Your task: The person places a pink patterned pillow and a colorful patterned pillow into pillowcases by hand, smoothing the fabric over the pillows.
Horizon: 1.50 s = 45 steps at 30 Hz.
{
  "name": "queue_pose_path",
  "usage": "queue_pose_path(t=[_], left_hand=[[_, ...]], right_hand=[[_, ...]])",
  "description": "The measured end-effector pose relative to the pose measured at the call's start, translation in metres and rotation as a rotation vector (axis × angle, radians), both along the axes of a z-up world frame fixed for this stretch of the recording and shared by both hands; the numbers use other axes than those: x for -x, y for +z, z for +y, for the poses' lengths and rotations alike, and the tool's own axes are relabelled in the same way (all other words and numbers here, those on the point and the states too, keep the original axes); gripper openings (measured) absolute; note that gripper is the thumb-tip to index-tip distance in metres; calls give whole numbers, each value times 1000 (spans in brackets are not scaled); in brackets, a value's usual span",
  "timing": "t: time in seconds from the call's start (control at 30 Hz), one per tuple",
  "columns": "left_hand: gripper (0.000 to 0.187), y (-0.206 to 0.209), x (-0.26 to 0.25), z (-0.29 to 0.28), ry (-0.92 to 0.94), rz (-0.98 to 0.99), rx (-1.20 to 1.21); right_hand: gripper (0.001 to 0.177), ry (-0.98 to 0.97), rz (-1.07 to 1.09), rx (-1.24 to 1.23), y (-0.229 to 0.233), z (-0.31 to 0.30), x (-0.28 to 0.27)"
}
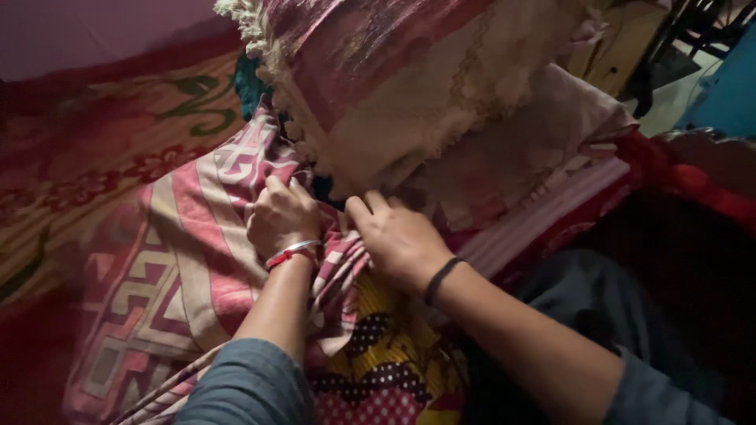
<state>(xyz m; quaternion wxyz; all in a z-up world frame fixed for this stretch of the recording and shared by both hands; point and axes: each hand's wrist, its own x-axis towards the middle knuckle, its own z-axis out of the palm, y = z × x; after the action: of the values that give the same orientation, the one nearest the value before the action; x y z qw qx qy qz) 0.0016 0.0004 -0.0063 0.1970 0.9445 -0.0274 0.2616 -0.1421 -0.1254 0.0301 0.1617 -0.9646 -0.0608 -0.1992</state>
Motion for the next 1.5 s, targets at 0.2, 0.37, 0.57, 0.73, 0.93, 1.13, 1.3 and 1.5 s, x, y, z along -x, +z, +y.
queue_pose_path(t=[0.2, 0.37, 0.57, 0.73, 0.93, 1.13, 1.3, 1.5], left_hand=[[35, -5, -16, 4, 14, -2, 105], [33, 15, -73, 27, -10, -223, 148], [22, 23, -127, 70, -213, -554, 612], [51, -8, -136, 34, -172, 9, 65], [105, -23, -88, -1, -5, 388, -245], [102, -12, -81, 5, 20, 476, -237], [109, -9, -89, 9, -24, 598, -101], [99, -20, -92, 7, 1, 525, -137]], right_hand=[[32, 55, 43, -175, 2, 3, -4], [20, 97, -239, -155, 13, 8, -9], [11, 83, -458, -180, 16, 19, -42], [32, 18, -325, -117, -6, 6, -62], [34, -5, 37, -30, -19, -2, -67], [25, 115, 149, -2, 0, -2, -48], [35, 296, 124, 57, 19, 2, -25], [33, 168, 188, 67, 14, 6, -19]])
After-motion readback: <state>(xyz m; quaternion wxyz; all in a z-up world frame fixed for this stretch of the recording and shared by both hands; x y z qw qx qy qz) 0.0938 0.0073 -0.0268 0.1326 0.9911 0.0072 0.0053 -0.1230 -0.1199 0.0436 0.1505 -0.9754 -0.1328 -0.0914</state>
